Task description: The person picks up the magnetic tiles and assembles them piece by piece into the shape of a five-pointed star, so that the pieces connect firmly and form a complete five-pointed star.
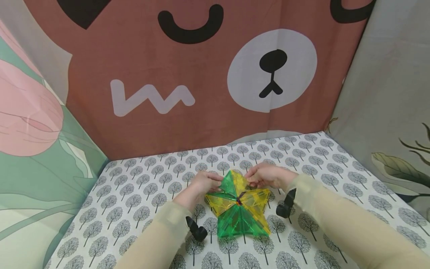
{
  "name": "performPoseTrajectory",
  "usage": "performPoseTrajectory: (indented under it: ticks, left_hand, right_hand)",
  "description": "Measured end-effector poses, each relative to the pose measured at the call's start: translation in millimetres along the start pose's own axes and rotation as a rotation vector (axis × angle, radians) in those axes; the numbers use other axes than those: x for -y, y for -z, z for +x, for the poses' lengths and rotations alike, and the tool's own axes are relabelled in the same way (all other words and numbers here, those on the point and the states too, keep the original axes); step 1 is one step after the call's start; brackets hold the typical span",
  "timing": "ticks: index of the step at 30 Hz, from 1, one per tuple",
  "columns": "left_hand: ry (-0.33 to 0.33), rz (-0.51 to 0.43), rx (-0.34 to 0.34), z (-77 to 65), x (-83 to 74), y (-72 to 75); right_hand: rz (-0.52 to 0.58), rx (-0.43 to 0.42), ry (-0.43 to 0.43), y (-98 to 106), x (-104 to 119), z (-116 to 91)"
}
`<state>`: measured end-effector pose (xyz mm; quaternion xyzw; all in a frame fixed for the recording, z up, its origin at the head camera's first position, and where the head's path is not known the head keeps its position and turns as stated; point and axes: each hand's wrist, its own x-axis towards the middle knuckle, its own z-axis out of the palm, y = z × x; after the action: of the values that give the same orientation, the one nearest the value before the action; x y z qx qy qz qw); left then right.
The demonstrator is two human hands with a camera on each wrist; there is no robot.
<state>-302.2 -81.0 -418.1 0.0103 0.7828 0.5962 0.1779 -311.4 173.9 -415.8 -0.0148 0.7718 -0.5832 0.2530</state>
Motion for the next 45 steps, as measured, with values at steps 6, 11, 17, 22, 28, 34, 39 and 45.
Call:
performPoseTrajectory:
  ticks: [6,11,17,22,28,34,39,45]
  left_hand:
    - [-0.045,0.029,0.029,1.5,3.2,-2.3]
    - [-0.057,0.074,0.047,0.0,3.0,-4.6]
    - [-0.085,0.164,0.066,-1.7,3.5,-6.8]
    - [-0.089,0.211,0.061,-1.2,5.5,-8.3]
    - [-0.076,0.222,0.065,-0.8,5.3,-8.4]
    - [-0.075,0.224,0.07,-1.1,5.4,-8.9]
    - [-0.075,0.222,0.078,-2.1,5.0,-9.7]
    - [-0.083,0.225,0.085,-2.2,4.9,-10.0]
  right_hand:
    - [0.002,0.009,0.0,0.2,-5.5,0.5]
    - [-0.012,0.011,0.008,-0.2,-7.8,1.1]
    - [-0.033,0.029,0.02,-1.3,-7.4,-0.1]
    - [-0.047,0.074,0.034,-2.9,-7.2,-0.8]
    - [-0.04,0.08,0.036,-3.6,-8.2,-0.5]
    - [-0.053,0.074,0.043,-2.3,-9.2,-1.2]
    - [-0.058,0.082,0.049,-1.2,-10.0,-2.2]
    - [-0.081,0.072,0.049,-0.3,-9.3,-3.1]
